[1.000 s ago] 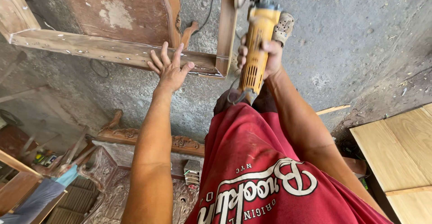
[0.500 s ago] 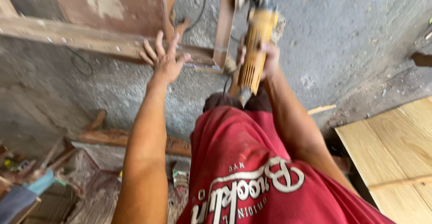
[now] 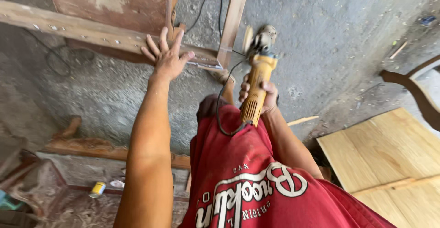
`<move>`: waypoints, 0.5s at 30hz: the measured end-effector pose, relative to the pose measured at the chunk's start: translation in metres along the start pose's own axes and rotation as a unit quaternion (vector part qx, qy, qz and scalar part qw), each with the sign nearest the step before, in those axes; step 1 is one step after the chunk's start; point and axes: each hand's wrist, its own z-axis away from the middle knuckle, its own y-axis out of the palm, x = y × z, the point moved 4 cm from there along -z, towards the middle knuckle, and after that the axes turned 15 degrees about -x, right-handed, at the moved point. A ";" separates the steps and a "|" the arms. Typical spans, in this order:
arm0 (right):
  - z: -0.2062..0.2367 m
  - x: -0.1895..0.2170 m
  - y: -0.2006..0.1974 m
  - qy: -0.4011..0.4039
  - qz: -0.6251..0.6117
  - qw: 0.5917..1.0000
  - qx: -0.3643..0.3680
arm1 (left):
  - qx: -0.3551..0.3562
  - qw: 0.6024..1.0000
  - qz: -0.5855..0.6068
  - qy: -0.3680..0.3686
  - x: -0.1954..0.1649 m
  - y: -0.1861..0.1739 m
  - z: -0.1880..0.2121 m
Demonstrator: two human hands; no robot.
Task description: The person uses an angle grinder with a sanding disc to sand a wooden furniture frame lying on the workshop floor. They hold the frame steady with one hand while running the grinder along the rails, reposition the frame, and briefly handle the power cord and plug during the work.
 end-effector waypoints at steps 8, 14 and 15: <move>0.067 0.080 0.019 -0.154 0.087 0.979 -0.100 | -0.271 0.920 0.219 0.181 -0.076 -0.038 0.071; 0.114 0.044 0.048 -0.223 0.079 0.970 -0.055 | -0.137 0.804 0.379 0.437 -0.185 -0.064 0.243; 0.118 0.034 0.052 -0.225 0.086 0.970 -0.046 | -0.089 0.802 0.384 0.449 -0.193 -0.065 0.256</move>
